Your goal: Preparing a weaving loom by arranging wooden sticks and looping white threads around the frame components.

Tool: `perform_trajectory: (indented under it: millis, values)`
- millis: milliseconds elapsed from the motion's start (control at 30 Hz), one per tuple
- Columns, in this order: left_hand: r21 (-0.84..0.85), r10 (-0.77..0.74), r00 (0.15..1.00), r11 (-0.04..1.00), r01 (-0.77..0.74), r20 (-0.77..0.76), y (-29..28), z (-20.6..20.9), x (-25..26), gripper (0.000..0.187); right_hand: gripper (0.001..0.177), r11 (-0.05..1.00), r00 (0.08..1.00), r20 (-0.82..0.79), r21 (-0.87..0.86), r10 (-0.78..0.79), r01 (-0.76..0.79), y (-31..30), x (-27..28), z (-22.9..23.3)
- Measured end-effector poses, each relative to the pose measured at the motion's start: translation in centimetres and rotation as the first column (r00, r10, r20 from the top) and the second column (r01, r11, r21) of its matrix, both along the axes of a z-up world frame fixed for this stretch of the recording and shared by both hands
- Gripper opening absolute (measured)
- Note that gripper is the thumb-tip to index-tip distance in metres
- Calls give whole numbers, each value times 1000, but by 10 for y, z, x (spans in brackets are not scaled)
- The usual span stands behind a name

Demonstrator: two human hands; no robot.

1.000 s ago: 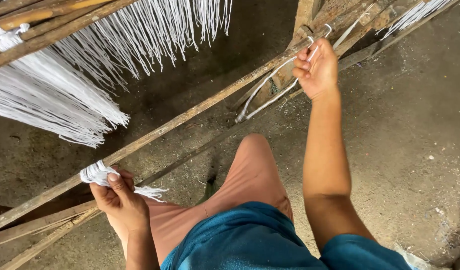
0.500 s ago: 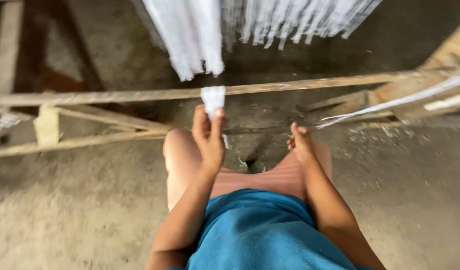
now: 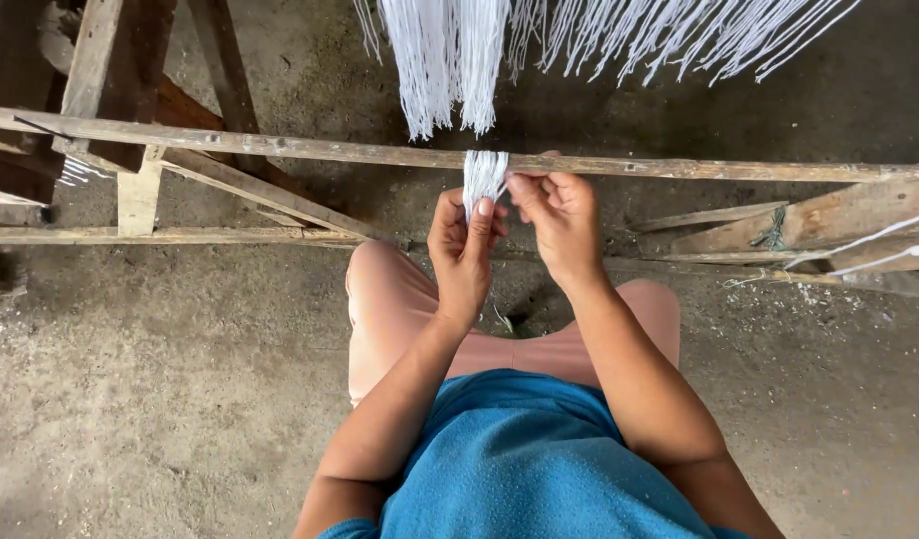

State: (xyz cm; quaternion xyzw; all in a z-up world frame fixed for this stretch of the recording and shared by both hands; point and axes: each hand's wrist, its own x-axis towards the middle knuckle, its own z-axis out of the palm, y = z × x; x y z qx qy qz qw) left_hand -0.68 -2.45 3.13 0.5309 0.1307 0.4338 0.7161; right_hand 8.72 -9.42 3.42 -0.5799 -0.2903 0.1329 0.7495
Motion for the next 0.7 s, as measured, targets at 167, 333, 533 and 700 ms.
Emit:
perform_trajectory:
  millis: [167, 333, 533, 700]
  values:
    - [-14, 5, 1000, 1000, -5, 15, 3, -4, 2, 13, 11, 985, 988, -131, 163, 78, -56, -21, 16, -9]
    - [-23, -6, 1000, 1000, 6, 28, 2, 3, 5, 14, 28, 855, 834, -355, 461, 422, -237, -35, 12, 7]
    - [2, -8, 1000, 1000, 8, 13, -3, -1, 4, 12, 18, 991, 988, -113, -77, 105, -114, -11, -4, 24]
    - [-59, 8, 999, 998, -6, 42, 1, -12, 6, 13, 20, 996, 985, -166, -59, 55, -65, -12, -1, 17]
